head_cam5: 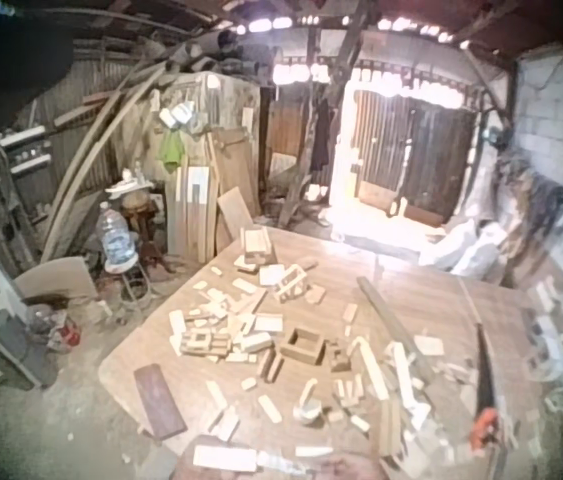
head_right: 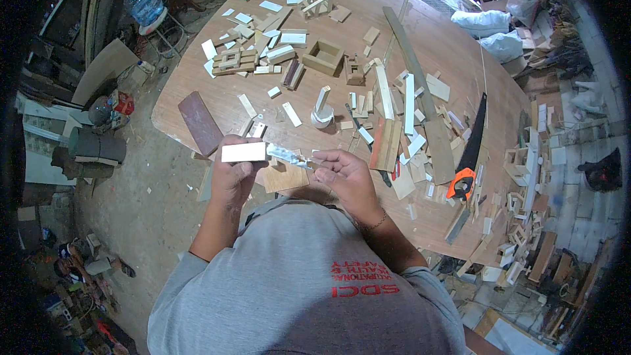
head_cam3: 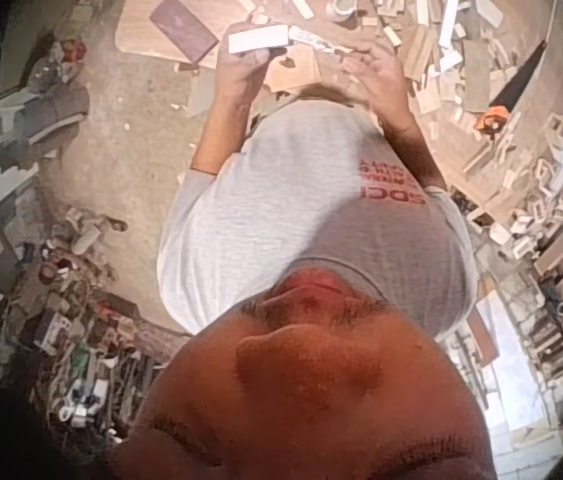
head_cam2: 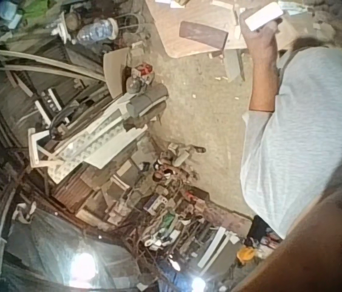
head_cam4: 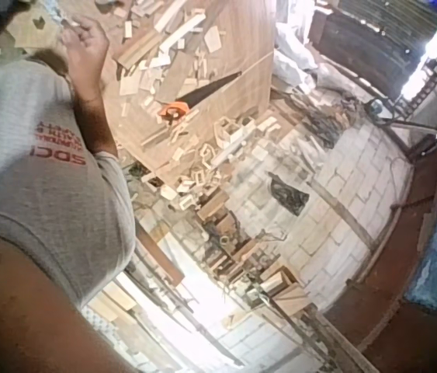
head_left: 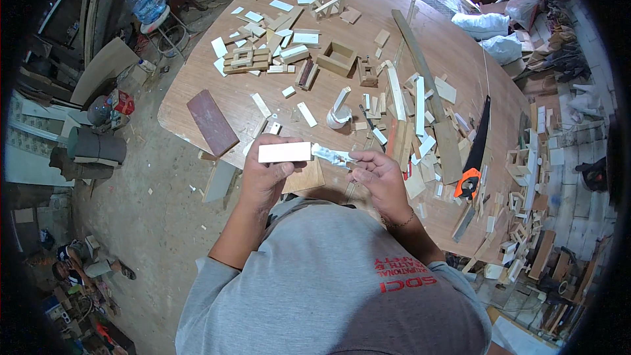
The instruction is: The person applies glue onto small wooden blocks and attaches them upright onto a wooden base, then places a wooden board over the glued blocks.
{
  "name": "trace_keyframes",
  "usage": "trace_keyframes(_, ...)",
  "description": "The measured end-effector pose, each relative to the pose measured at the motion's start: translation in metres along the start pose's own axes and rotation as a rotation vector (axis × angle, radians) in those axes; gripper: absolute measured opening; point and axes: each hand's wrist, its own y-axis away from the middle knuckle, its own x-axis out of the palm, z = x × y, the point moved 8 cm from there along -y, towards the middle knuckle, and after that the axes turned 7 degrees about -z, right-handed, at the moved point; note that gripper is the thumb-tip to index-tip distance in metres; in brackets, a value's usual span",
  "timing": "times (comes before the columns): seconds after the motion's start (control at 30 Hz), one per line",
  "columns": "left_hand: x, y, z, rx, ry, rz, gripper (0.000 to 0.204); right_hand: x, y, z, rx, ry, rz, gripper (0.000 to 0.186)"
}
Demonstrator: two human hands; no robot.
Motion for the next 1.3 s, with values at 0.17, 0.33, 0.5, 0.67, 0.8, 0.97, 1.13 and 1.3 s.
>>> trace_keyframes(0.17,0.006,0.009,-0.03,0.414,-0.372,-0.018,0.041,-0.003,0.007,0.001,-0.105,0.078,-0.047,0.024)
trace_keyframes(0.33,0.015,0.016,-0.042,0.6,-0.558,0.035,0.043,0.002,0.014,0.024,-0.427,0.323,-0.064,0.018)
trace_keyframes(0.5,0.017,0.019,-0.047,0.694,-0.588,0.038,0.043,0.025,0.023,0.043,-0.614,0.436,0.059,0.019)
trace_keyframes(0.67,0.007,0.009,-0.036,0.338,-0.11,-0.002,0.041,0.02,0.029,0.045,-0.747,0.467,-0.021,0.023)
trace_keyframes(0.8,0.004,0.001,-0.017,0.038,0.181,-0.003,0.043,0.02,0.036,0.06,-0.926,0.534,-0.172,0.024)
trace_keyframes(0.97,0.005,0.006,0.006,-0.226,0.418,0.064,0.044,0.039,0.039,0.071,-1.074,0.638,-0.131,0.025)
trace_keyframes(1.13,0.008,0.007,0.013,-0.304,0.516,0.067,0.05,0.031,0.043,0.073,-1.141,0.659,-0.22,0.026)
trace_keyframes(1.3,0.008,0.002,0.011,-0.286,0.572,0.081,0.047,0.034,0.044,0.074,-1.138,0.699,-0.134,0.023)
